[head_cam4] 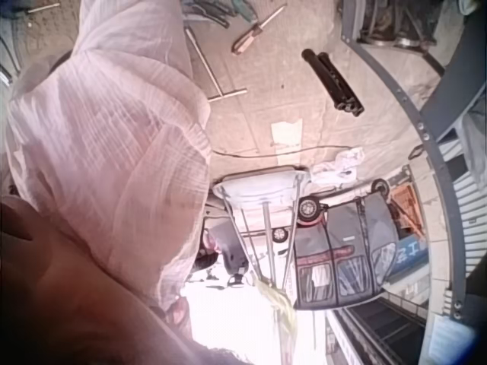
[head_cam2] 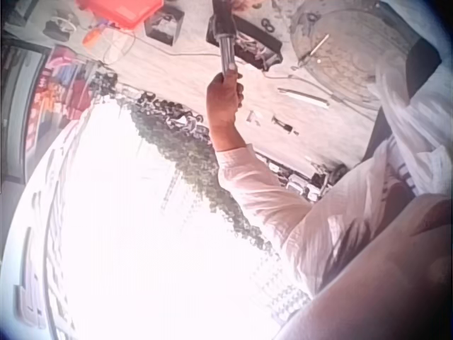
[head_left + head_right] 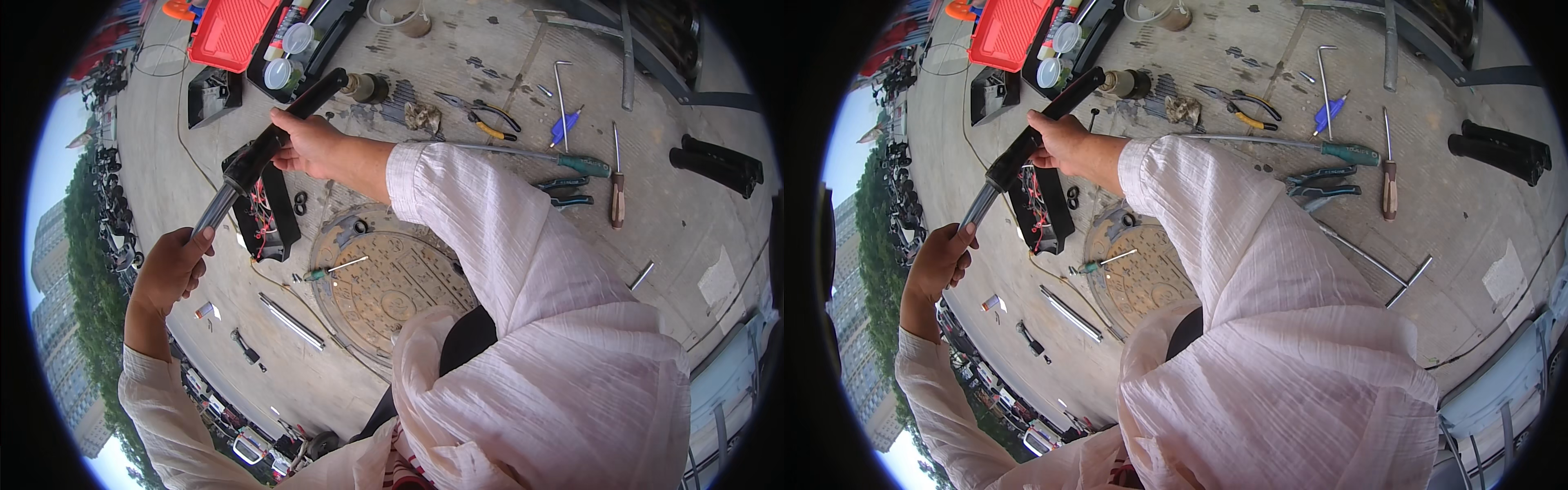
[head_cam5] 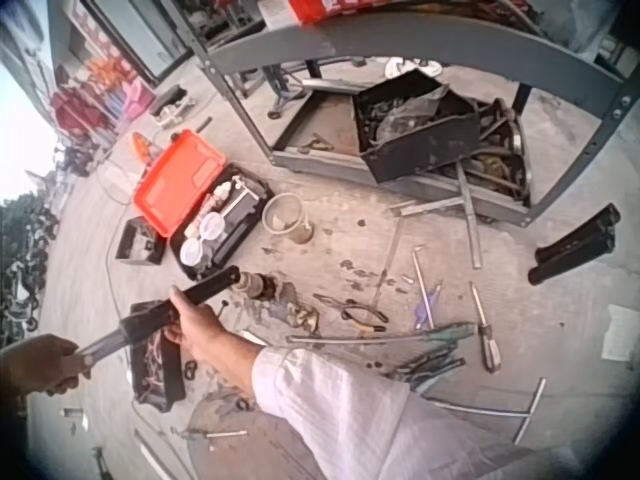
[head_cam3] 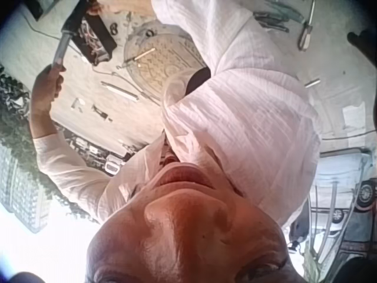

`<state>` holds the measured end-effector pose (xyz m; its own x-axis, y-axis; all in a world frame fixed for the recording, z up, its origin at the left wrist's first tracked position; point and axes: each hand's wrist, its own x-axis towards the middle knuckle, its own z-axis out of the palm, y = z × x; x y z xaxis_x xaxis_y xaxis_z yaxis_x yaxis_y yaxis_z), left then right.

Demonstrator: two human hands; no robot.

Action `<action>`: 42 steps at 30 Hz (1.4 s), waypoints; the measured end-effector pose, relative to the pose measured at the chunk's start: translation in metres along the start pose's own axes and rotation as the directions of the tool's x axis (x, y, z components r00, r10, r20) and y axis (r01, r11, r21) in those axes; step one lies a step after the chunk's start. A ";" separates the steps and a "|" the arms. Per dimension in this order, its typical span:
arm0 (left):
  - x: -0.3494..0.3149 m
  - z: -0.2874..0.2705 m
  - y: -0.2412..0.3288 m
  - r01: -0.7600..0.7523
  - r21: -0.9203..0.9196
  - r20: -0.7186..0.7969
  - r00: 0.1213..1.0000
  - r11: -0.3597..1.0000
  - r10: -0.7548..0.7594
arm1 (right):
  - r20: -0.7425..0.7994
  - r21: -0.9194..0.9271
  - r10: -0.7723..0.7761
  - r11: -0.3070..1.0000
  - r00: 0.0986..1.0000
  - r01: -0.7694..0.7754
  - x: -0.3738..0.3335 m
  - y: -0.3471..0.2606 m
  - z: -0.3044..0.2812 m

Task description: The person assembles a cylindrical mechanical component using an Allen key and other tools. They insert a metal rod into a black housing, tighten a screw, and manipulate various small parts on a cluttered workbench.

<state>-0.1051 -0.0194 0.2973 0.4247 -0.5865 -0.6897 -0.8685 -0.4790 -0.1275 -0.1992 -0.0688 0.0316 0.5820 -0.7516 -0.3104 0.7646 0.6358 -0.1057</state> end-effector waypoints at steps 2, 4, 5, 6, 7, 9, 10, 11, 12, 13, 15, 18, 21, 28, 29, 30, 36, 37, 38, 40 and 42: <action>0.000 0.000 0.000 -0.003 0.005 -0.003 1.000 1.000 0.003 | -0.001 -0.004 -0.002 1.000 1.000 0.002 0.000 0.000 0.000; 0.000 0.000 0.000 -0.007 0.006 -0.006 1.000 1.000 0.008 | 0.002 -0.003 -0.006 1.000 1.000 0.006 0.001 0.000 -0.001; -0.001 0.000 0.001 -0.005 0.006 -0.005 1.000 1.000 0.005 | 0.006 -0.001 -0.007 1.000 1.000 0.007 0.002 0.001 -0.001; -0.001 0.000 0.001 -0.003 0.007 -0.005 1.000 1.000 0.003 | 0.009 0.002 -0.009 1.000 1.000 0.009 0.003 0.001 -0.001; -0.001 -0.001 0.001 -0.002 0.007 -0.003 1.000 1.000 0.002 | 0.007 0.001 -0.009 1.000 1.000 0.009 0.002 0.001 -0.001; -0.001 -0.001 0.003 0.004 0.003 0.002 1.000 1.000 -0.004 | 0.004 0.000 -0.009 1.000 1.000 0.009 0.001 0.000 -0.001; -0.001 -0.001 0.003 0.007 0.002 0.004 1.000 1.000 -0.007 | 0.004 0.006 -0.009 1.000 1.000 0.009 0.001 0.000 0.000; -0.002 -0.001 0.003 0.006 0.004 0.002 1.000 1.000 -0.006 | 0.004 0.012 -0.009 1.000 1.000 0.009 0.000 0.000 0.001; -0.002 -0.002 0.003 0.004 0.007 0.001 1.000 1.000 -0.004 | 0.004 0.018 -0.008 1.000 1.000 0.008 0.000 0.000 0.001; -0.002 -0.002 0.003 0.001 0.009 0.000 1.000 1.000 -0.001 | 0.004 0.015 -0.008 1.000 1.000 0.008 0.000 0.000 0.001; -0.002 -0.003 0.005 0.000 0.016 -0.003 1.000 1.000 0.000 | 0.004 0.010 -0.008 1.000 1.000 0.008 0.002 -0.001 -0.001; 0.000 -0.005 0.002 -0.007 0.028 0.000 1.000 1.000 0.007 | 0.010 0.011 -0.010 1.000 1.000 0.010 0.002 -0.001 0.000; 0.000 -0.004 -0.001 -0.012 0.029 0.000 1.000 1.000 0.012 | 0.015 0.004 -0.009 1.000 1.000 0.009 0.000 0.000 0.002; -0.001 -0.005 0.002 -0.022 0.040 -0.008 1.000 0.999 0.023 | 0.013 -0.005 -0.014 1.000 1.000 0.014 0.001 0.000 0.001; 0.000 -0.005 0.002 -0.024 0.040 -0.008 1.000 0.999 0.025 | 0.014 -0.004 -0.016 1.000 1.000 0.016 0.002 -0.001 0.001; 0.000 -0.005 0.003 -0.026 0.039 -0.007 1.000 0.999 0.027 | 0.014 -0.003 -0.017 1.000 1.000 0.017 0.002 -0.001 0.000; 0.000 -0.005 0.001 -0.026 0.040 -0.009 1.000 0.999 0.026 | 0.011 0.002 -0.020 1.000 1.000 0.020 0.000 0.000 0.002; 0.000 -0.005 0.001 -0.027 0.039 -0.009 1.000 0.999 0.027 | 0.008 0.002 -0.019 1.000 1.000 0.019 0.000 0.000 0.002; 0.000 -0.005 0.001 -0.023 0.040 -0.008 1.000 0.999 0.023 | 0.006 0.003 -0.017 1.000 1.000 0.017 0.000 -0.001 0.002; 0.000 -0.005 0.002 -0.015 0.042 -0.006 1.000 0.999 0.015 | 0.006 0.006 -0.014 1.000 1.000 0.014 0.001 -0.001 0.002; -0.001 -0.005 0.004 -0.022 0.051 -0.012 1.000 0.998 0.022 | 0.008 0.010 -0.011 1.000 1.000 0.011 0.001 -0.001 0.002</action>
<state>-0.1077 -0.0237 0.3013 0.4082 -0.6047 -0.6839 -0.8894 -0.4323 -0.1487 -0.1984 -0.0704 0.0328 0.5757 -0.7600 -0.3017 0.7736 0.6257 -0.1000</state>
